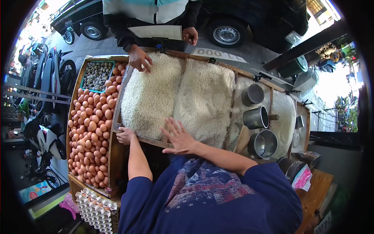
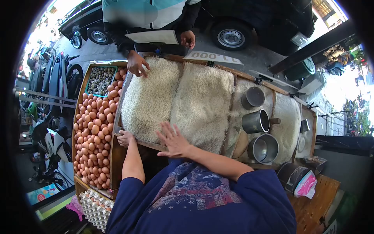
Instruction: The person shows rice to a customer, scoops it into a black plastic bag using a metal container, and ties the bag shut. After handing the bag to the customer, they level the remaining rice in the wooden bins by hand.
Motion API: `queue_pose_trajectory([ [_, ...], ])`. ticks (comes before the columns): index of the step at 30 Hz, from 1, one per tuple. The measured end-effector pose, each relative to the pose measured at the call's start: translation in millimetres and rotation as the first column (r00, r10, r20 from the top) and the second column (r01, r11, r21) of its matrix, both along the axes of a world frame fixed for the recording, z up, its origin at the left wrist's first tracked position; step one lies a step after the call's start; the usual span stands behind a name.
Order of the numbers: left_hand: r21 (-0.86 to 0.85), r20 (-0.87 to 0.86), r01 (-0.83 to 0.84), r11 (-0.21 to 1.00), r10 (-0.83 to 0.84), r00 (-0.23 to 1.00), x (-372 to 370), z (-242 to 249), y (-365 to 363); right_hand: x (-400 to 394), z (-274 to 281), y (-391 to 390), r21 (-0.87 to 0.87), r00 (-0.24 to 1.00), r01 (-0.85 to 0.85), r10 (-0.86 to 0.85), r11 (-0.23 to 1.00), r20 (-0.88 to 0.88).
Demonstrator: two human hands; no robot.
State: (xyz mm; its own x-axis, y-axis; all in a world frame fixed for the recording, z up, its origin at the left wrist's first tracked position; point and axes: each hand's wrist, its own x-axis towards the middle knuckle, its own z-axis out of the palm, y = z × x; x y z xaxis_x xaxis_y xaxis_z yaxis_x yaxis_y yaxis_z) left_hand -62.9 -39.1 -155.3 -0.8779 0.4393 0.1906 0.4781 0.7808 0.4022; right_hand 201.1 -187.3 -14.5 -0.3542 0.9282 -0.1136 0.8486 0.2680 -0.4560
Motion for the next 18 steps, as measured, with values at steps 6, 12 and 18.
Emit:
queue_pose_trajectory([
  [6, -0.057, 0.088, 0.035, 0.998, -0.03, 0.996, 5.9, 19.0, -3.4, 30.4, -16.4, 0.4, 0.073, 0.977, 0.201, -0.206, 0.977, 0.058],
  [12, -0.134, 0.095, 0.075, 0.988, -0.062, 0.993, 3.4, 25.8, -4.6, 17.0, -43.3, -18.3, 0.145, 0.964, 0.208, -0.228, 0.967, 0.135],
  [18, -0.043, -0.044, 0.001, 0.999, -0.003, 0.999, 12.3, 20.0, -4.7, 14.5, -40.3, -9.4, 0.186, 0.957, 0.133, -0.174, 0.974, 0.23],
])
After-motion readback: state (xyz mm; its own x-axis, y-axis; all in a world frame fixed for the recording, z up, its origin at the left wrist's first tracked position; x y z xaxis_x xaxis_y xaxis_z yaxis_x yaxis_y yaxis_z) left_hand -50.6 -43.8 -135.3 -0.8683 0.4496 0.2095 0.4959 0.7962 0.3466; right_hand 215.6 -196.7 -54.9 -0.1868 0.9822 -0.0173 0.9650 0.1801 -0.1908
